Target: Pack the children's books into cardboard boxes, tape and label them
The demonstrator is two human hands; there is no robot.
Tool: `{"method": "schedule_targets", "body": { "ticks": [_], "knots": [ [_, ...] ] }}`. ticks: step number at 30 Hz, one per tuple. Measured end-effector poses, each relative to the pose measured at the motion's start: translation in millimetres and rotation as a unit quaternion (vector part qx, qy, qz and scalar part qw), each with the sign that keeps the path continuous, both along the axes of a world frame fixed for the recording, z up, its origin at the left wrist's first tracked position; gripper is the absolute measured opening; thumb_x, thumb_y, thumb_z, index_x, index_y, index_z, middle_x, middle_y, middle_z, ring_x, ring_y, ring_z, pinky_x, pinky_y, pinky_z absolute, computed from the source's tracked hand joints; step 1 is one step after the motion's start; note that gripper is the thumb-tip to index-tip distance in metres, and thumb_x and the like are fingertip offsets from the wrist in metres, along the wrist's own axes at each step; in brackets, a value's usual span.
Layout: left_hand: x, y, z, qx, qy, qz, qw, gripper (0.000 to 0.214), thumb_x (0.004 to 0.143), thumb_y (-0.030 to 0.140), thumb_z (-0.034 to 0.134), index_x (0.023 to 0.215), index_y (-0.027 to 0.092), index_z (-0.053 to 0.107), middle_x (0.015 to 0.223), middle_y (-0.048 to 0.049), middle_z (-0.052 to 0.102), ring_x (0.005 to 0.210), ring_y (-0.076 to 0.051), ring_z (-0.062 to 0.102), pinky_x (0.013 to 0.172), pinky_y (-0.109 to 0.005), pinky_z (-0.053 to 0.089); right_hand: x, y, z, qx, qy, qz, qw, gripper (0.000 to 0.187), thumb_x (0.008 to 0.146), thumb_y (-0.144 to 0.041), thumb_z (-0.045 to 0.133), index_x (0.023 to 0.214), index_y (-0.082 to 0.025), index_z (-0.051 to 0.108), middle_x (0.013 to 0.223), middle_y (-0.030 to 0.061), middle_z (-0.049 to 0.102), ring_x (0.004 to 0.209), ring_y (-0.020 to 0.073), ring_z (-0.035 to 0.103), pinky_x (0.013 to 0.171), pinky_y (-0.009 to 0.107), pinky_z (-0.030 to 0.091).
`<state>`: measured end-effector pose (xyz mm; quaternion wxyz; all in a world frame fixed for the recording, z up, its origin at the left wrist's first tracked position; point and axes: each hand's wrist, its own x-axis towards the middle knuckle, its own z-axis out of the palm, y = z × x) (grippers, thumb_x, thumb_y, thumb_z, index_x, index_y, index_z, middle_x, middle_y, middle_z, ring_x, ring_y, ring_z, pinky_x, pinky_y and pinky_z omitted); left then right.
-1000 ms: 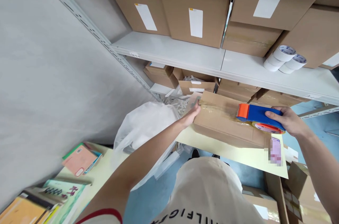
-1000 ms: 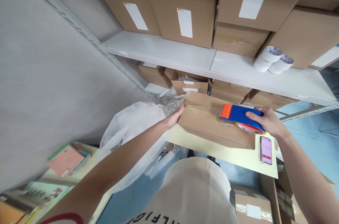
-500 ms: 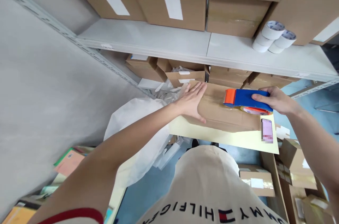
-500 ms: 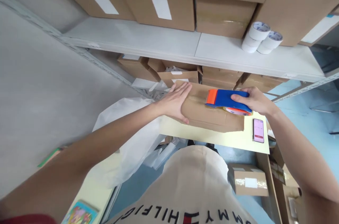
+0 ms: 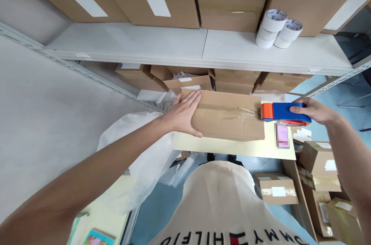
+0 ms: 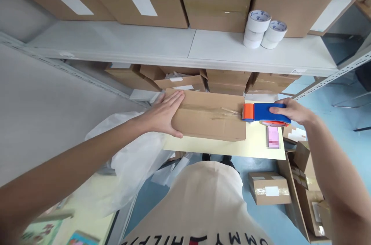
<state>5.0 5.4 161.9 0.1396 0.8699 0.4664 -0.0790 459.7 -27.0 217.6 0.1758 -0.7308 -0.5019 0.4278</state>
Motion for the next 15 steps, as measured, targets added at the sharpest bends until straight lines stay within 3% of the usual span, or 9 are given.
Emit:
{"method": "schedule_targets", "body": {
  "ticks": [2, 4, 7, 10, 15],
  "knots": [
    [18, -4, 4.2, 0.001, 0.012, -0.001, 1.000, 0.151, 0.048, 0.081, 0.071, 0.159, 0.008, -0.001, 0.166, -0.0248, 0.005, 0.153, -0.044, 0.005, 0.120, -0.057, -0.009, 3, -1, -11.7, -0.024, 0.064, 0.030, 0.997, 0.047, 0.053, -0.059, 0.083, 0.062, -0.016, 0.064, 0.053, 0.0034, 0.063, 0.046, 0.0125, 0.052, 0.046, 0.027, 0.035],
    [51, -11, 6.4, 0.005, -0.001, -0.035, 0.999, 0.149, 0.050, 0.085, 0.067, 0.159, 0.008, 0.002, 0.166, -0.0254, 0.002, 0.152, -0.047, -0.001, 0.118, -0.061, -0.010, 2, 1, -20.1, -0.030, 0.102, 0.056, 0.993, 0.044, 0.059, -0.056, 0.081, 0.061, -0.017, 0.061, 0.052, 0.0006, 0.060, 0.045, 0.0104, 0.049, 0.046, 0.026, 0.034],
    [115, -20, 4.7, 0.002, -0.060, -0.137, 0.989, 0.141, 0.056, 0.088, 0.060, 0.159, 0.009, 0.006, 0.167, -0.0220, 0.000, 0.152, -0.045, -0.009, 0.118, -0.059, -0.012, 0, 5, -27.4, -0.024, 0.104, 0.085, 0.991, 0.045, 0.059, -0.058, 0.079, 0.060, -0.018, 0.060, 0.052, -0.0011, 0.059, 0.046, 0.0104, 0.048, 0.046, 0.025, 0.035],
    [161, -22, -0.7, -0.015, -0.080, -0.177, 0.981, 0.138, 0.061, 0.085, 0.059, 0.159, 0.005, 0.003, 0.166, -0.0230, 0.002, 0.153, -0.041, -0.005, 0.120, -0.055, -0.011, -2, 9, -31.7, -0.044, 0.092, 0.117, 0.988, 0.048, 0.056, -0.065, 0.076, 0.061, -0.018, 0.064, 0.055, -0.0006, 0.061, 0.049, 0.0128, 0.052, 0.046, 0.025, 0.039],
    [172, -19, -5.6, -0.033, -0.055, -0.145, 0.987, 0.129, 0.066, 0.072, 0.063, 0.159, 0.006, 0.002, 0.167, -0.0222, 0.002, 0.153, -0.042, -0.002, 0.120, -0.056, -0.010, 8, 10, -37.7, -0.047, 0.104, 0.148, 0.982, 0.054, 0.056, -0.072, 0.071, 0.059, -0.019, 0.063, 0.054, 0.0011, 0.061, 0.049, 0.0138, 0.053, 0.046, 0.027, 0.042]
  ]
}}
